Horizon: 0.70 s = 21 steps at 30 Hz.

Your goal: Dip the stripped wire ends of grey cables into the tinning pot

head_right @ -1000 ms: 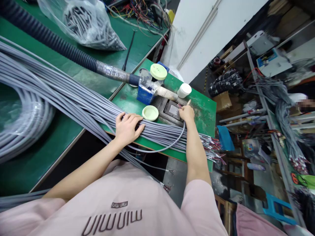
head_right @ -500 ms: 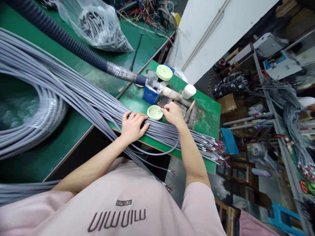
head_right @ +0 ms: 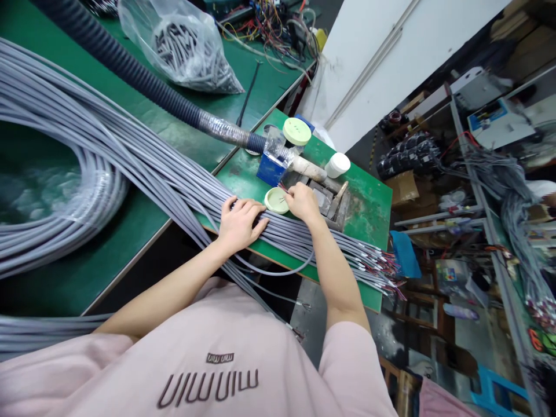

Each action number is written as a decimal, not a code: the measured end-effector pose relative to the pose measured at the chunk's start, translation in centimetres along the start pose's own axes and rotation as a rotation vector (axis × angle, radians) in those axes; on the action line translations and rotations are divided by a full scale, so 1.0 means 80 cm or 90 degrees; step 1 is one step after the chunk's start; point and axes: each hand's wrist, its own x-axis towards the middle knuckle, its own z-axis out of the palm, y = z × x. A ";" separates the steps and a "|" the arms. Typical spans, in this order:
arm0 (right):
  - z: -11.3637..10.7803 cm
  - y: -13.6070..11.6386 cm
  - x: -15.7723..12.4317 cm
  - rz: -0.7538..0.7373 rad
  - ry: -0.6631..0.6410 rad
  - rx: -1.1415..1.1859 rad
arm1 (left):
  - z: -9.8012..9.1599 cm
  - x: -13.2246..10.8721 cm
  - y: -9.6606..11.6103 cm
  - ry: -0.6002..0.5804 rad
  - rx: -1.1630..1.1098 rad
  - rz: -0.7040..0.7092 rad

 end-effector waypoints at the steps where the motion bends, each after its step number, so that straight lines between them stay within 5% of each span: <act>1: -0.006 0.008 -0.003 -0.001 0.019 0.009 | 0.000 0.000 0.000 0.000 0.001 -0.001; 6: -0.026 0.072 -0.020 0.074 0.108 0.027 | 0.001 0.000 0.000 0.001 -0.007 -0.003; 10: -0.016 0.113 -0.021 0.195 0.109 -0.009 | 0.003 0.000 -0.001 0.007 -0.007 -0.006; 21: 0.024 0.141 -0.001 0.312 0.083 -0.021 | 0.004 0.001 -0.001 0.008 0.009 0.000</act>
